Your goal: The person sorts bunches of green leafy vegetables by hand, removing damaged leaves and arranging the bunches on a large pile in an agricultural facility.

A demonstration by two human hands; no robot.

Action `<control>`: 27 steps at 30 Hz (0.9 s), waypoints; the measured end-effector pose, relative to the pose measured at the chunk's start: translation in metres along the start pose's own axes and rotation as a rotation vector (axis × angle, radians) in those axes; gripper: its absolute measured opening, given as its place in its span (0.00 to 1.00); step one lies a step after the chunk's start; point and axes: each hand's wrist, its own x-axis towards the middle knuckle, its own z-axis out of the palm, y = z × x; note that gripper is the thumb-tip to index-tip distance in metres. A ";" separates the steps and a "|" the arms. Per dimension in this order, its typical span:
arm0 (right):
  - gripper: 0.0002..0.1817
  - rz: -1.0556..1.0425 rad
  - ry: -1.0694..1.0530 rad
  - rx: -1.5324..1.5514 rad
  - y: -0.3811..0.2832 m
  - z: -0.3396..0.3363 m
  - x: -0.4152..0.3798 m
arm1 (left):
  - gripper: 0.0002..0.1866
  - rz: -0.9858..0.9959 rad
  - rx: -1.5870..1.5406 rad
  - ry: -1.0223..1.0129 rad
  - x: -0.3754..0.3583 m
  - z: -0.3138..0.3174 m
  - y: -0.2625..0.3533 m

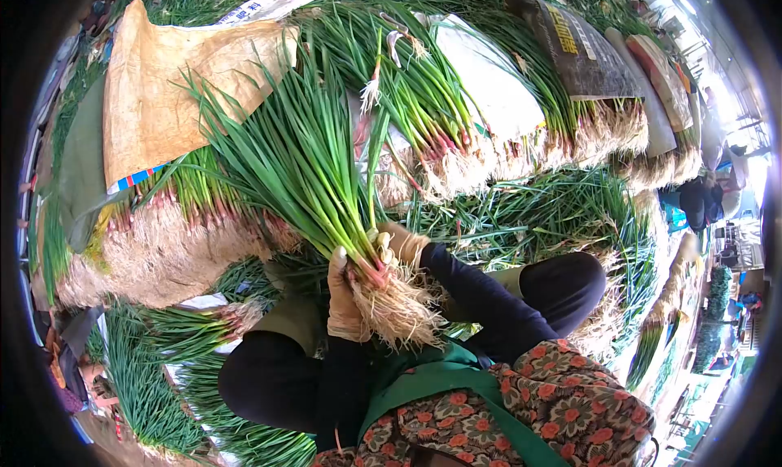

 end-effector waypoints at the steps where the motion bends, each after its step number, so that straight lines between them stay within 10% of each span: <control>1: 0.13 0.271 -0.215 0.000 -0.025 -0.026 -0.006 | 0.34 -0.003 -0.019 0.024 -0.003 0.006 0.001; 3: 0.18 0.426 -0.586 -0.093 -0.024 -0.039 -0.024 | 0.35 -0.004 -0.057 0.072 -0.006 0.014 0.002; 5: 0.17 0.448 -0.445 -0.192 -0.032 -0.084 -0.019 | 0.35 -0.003 -0.033 0.034 -0.007 0.011 0.003; 7: 0.15 0.367 0.321 -0.091 0.011 -0.109 -0.005 | 0.35 0.014 0.005 0.000 -0.004 0.010 0.003; 9: 0.17 0.697 0.525 -0.178 -0.009 -0.169 0.031 | 0.32 -0.012 -0.089 -0.010 -0.001 0.012 0.001; 18: 0.16 0.375 0.090 -0.120 -0.046 -0.151 0.035 | 0.25 -0.057 -0.081 -0.010 0.007 -0.008 -0.002; 23: 0.10 0.391 0.273 0.137 -0.082 -0.097 -0.003 | 0.16 -0.083 0.113 -0.024 0.013 -0.022 -0.002; 27: 0.15 0.700 0.348 1.161 -0.059 -0.053 -0.004 | 0.20 -0.008 -0.015 0.147 0.013 -0.006 -0.007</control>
